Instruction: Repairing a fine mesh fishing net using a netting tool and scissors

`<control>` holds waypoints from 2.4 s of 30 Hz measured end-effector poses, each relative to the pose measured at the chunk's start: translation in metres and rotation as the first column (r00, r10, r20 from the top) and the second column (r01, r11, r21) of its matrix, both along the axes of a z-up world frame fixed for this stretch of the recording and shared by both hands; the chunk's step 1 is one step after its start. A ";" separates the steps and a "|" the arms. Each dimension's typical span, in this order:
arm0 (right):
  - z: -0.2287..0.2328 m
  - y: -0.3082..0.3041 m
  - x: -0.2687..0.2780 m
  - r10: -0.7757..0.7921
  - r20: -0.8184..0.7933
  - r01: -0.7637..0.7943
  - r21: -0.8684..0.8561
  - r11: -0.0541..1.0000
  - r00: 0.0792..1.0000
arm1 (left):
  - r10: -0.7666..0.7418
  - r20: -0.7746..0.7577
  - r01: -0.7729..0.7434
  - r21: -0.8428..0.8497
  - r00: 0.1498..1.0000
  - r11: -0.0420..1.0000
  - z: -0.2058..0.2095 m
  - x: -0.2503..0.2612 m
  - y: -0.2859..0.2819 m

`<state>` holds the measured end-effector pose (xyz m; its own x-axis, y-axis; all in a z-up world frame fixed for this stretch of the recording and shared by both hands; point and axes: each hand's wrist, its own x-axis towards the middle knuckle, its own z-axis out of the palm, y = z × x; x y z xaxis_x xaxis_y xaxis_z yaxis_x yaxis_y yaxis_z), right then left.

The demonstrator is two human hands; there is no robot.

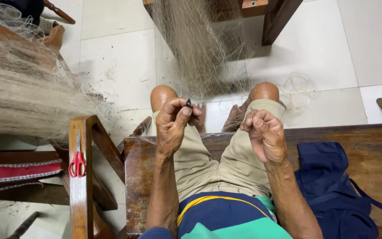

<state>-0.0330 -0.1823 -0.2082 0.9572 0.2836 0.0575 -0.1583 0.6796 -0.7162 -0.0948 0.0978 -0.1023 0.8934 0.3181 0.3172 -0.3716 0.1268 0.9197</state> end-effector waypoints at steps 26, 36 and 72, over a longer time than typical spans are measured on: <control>-0.048 -0.007 0.008 0.001 0.051 0.016 -0.344 0.939 0.999 | 0.177 -0.284 0.083 0.710 0.942 0.699 -0.090 -0.025 0.034; -0.036 0.000 -0.003 -0.015 -0.072 -0.015 -0.404 0.915 0.997 | 0.308 -0.006 -0.053 0.982 0.951 0.181 -0.141 -0.054 0.076; -0.073 -0.010 0.137 0.645 0.592 0.838 -0.526 -0.146 0.483 | 0.582 0.140 -0.313 0.927 0.801 0.208 -0.046 -0.114 0.095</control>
<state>0.1041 -0.1924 -0.2817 0.6859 0.6188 0.3829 0.6740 -0.7386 -0.0137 -0.2086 0.1925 -0.1480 0.7780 0.3369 0.5303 0.1322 -0.9129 0.3861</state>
